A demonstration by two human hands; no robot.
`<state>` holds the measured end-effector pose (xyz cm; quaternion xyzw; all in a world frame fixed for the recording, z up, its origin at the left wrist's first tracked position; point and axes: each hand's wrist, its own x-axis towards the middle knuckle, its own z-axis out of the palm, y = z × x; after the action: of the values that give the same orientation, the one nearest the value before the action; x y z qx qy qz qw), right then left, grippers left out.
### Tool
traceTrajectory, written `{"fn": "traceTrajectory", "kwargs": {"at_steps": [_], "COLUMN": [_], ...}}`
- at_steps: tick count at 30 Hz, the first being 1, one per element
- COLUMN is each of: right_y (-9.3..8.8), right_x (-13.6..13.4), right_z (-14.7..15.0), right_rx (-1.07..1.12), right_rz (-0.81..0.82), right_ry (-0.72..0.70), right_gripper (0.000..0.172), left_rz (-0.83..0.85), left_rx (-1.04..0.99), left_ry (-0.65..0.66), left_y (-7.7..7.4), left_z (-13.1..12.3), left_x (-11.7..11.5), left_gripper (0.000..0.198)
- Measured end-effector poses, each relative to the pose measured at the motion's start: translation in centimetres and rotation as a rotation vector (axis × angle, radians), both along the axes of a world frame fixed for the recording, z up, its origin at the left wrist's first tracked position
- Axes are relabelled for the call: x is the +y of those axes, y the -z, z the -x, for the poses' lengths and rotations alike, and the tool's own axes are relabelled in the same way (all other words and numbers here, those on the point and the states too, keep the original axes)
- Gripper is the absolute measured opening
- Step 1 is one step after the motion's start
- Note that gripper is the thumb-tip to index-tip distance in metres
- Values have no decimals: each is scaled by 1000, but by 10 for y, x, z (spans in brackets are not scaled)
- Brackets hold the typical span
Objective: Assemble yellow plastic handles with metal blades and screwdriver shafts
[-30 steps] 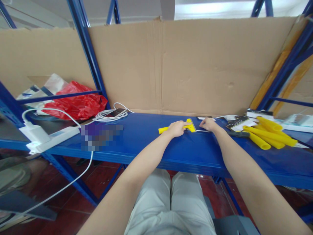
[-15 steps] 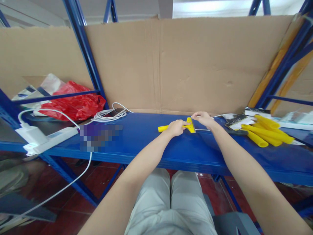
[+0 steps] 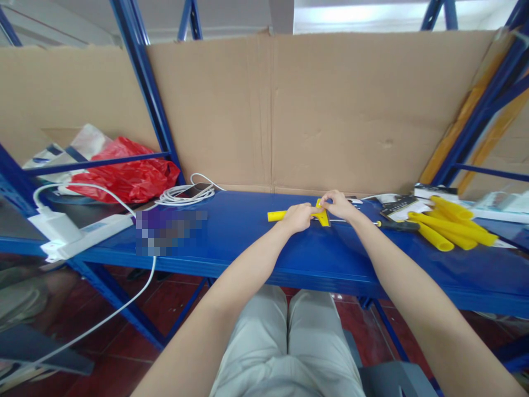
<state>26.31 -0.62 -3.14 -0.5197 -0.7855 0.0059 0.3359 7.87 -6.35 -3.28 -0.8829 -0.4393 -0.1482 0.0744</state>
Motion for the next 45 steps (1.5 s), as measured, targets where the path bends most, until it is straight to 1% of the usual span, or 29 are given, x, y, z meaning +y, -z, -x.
{"fn": "traceTrajectory", "kwargs": {"at_steps": [5,9,19,23,25,29,34,37,40,42,45], "right_y": [1,1,-5,-5,-2,5,9,7,3,-1,-7], "right_x": [1,0,-16,-16,-13,0,4,0,-5,-9,-17], "right_z": [0,-2,1,1,-1,-3,1,4,3,2,3], "right_rx": [-24,-73,-210,-228,-179,13,300,476,621,668,665], "right_rz": [16,23,-85,-101,-94,-50,118,191,231,277,391], "right_ry": [23,21,22,21,30,27,72,99,123,114,77], "right_gripper": [14,13,13,13,13,25,25,26,25,22,16], "left_rz": [-26,-55,-92,-95,-91,-89,-80,-69,-48,-35,-28], "left_rx": [30,81,95,94,96,90,96,82,17,-30,-69], "left_ry": [12,41,77,76,70,58,58,58,31,2,-29], "left_y": [-1,-3,-2,-1,-1,-2,-3,-3,-2,-2,-1], "left_z": [1,0,-1,-1,0,1,0,-1,-2,-2,-1], "left_x": [-2,-4,-3,-2,-2,-2,-4,-4,-3,-1,1], "left_gripper": [47,52,53,53,52,50,52,51,47,46,47]}}
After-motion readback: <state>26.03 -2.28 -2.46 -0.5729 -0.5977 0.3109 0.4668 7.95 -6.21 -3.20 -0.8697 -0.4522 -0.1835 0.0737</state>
